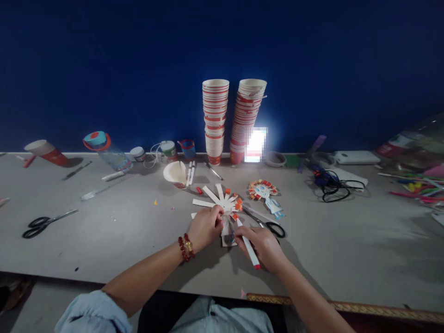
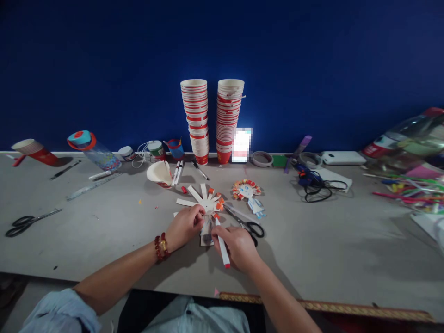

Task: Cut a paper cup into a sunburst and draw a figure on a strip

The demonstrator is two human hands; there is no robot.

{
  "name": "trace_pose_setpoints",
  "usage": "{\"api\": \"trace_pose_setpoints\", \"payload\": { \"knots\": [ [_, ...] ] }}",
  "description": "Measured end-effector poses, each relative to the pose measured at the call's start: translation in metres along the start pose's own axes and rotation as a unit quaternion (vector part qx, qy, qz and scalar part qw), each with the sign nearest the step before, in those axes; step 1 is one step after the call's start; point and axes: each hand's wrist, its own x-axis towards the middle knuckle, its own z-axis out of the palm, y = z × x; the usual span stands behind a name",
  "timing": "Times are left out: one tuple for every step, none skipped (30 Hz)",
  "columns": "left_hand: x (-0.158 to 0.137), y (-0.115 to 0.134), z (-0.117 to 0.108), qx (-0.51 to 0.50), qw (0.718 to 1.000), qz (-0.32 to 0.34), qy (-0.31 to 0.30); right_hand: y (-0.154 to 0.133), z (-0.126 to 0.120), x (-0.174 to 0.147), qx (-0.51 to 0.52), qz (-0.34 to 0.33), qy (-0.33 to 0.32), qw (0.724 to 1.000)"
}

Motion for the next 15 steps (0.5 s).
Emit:
{"api": "trace_pose_setpoints", "payload": {
  "knots": [
    [0.0, 0.0001, 0.0, 0.0, 1.0, 0.0, 0.001, -0.0001, -0.0001, 0.0001, 0.002, 0.0, 0.0, 1.0],
    [-0.0001, 0.0002, 0.0, 0.0, 1.0, 0.0, 0.002, -0.0001, -0.0002, 0.0001, 0.003, 0.001, 0.001, 1.0],
    [-0.0002, 0.0004, 0.0, 0.0, 1.0, 0.001, 0.002, -0.0001, -0.0001, 0.0001, 0.005, 0.0, 0.002, 1.0],
    [-0.0003, 0.0007, 0.0001, 0.001, 1.0, 0.001, 0.003, 0.0001, 0.0, 0.0001, 0.007, -0.001, 0.003, 1.0],
    [-0.0005, 0.0009, 0.0001, 0.001, 1.0, 0.001, 0.004, 0.0003, 0.0003, 0.0001, 0.01, -0.002, 0.004, 1.0],
    [-0.0007, 0.0012, 0.0002, 0.001, 1.0, 0.001, 0.004, 0.0006, 0.0006, 0.0, 0.012, -0.005, 0.004, 1.0],
    [-0.0009, 0.0014, 0.0003, 0.0, 1.0, 0.0, 0.004, 0.0009, 0.001, -0.0001, 0.013, -0.007, 0.006, 1.0],
    [-0.0011, 0.0015, 0.0004, -0.001, 1.0, 0.0, 0.004, 0.0012, 0.0014, -0.0003, 0.012, -0.009, 0.008, 1.0],
    [-0.0013, 0.0015, 0.0004, -0.002, 1.0, -0.001, 0.004, 0.0015, 0.0016, -0.0004, 0.009, -0.011, 0.01, 1.0],
    [-0.0015, 0.0014, 0.0004, -0.003, 1.0, -0.002, 0.004, 0.0015, 0.0017, -0.0004, 0.005, -0.012, 0.011, 1.0],
    [-0.0016, 0.0013, 0.0003, -0.004, 1.0, -0.004, 0.004, 0.0015, 0.0015, -0.0004, 0.002, -0.013, 0.012, 1.0],
    [-0.0018, 0.001, 0.0002, -0.006, 1.0, -0.005, 0.004, 0.0012, 0.0011, -0.0002, 0.0, -0.015, 0.012, 1.0],
    [-0.0018, 0.0007, 0.0001, -0.007, 1.0, -0.006, 0.004, 0.0009, 0.0005, -0.0001, -0.001, -0.016, 0.011, 1.0],
    [-0.0019, 0.0004, 0.0, -0.009, 1.0, -0.007, 0.005, 0.0004, -0.0001, 0.0001, -0.001, -0.015, 0.009, 1.0],
    [-0.0018, 0.0001, 0.0, -0.012, 1.0, -0.007, 0.006, 0.0, -0.0006, 0.0003, -0.001, -0.015, 0.007, 1.0]
  ]
}}
